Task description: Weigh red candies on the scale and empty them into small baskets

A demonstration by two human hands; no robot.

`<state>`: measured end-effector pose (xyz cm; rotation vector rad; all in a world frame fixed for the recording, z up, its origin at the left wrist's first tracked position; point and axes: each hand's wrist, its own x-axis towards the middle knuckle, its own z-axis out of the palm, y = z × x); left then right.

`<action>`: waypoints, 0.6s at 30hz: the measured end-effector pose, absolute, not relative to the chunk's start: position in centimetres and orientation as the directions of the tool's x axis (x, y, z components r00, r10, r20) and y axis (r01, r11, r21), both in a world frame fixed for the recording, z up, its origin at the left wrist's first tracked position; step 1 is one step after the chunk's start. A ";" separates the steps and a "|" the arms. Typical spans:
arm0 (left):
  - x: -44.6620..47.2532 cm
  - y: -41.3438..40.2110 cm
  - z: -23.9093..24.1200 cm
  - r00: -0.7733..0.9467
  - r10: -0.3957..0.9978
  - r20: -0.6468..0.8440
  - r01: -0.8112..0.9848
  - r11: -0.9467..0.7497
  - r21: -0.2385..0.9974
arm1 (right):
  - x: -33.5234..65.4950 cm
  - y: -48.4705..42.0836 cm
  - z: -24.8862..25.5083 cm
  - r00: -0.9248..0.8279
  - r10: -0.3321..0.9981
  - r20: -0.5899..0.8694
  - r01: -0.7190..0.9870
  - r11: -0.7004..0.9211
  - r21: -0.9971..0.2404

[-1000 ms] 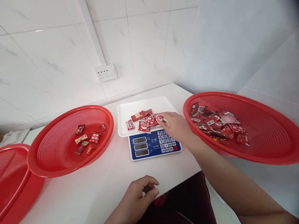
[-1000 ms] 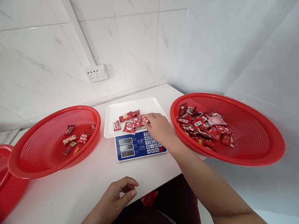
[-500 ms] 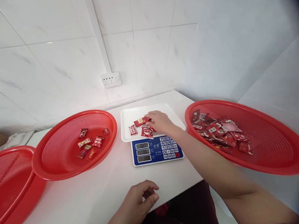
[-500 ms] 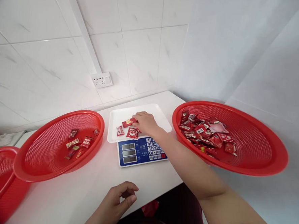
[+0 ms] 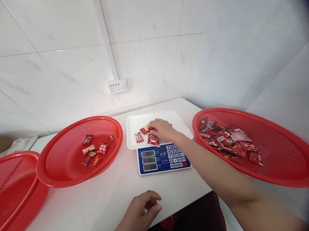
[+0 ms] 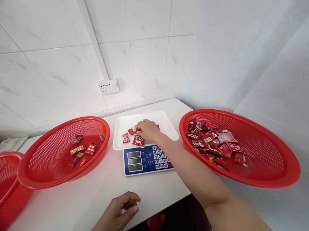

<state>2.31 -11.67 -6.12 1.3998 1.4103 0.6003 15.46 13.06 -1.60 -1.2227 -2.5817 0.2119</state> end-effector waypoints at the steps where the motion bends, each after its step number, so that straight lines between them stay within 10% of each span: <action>1: 2.5 -11.7 -6.1 0.200 0.932 -0.303 0.421 0.197 0.885 | 15.0 13.0 -1.7 -0.620 0.764 0.179 0.725 0.645 -0.241; 18: 2.7 -11.8 -6.0 0.207 0.925 -0.318 0.407 0.214 0.888 | 12.9 8.9 0.2 -0.674 0.691 0.262 0.628 0.722 -0.288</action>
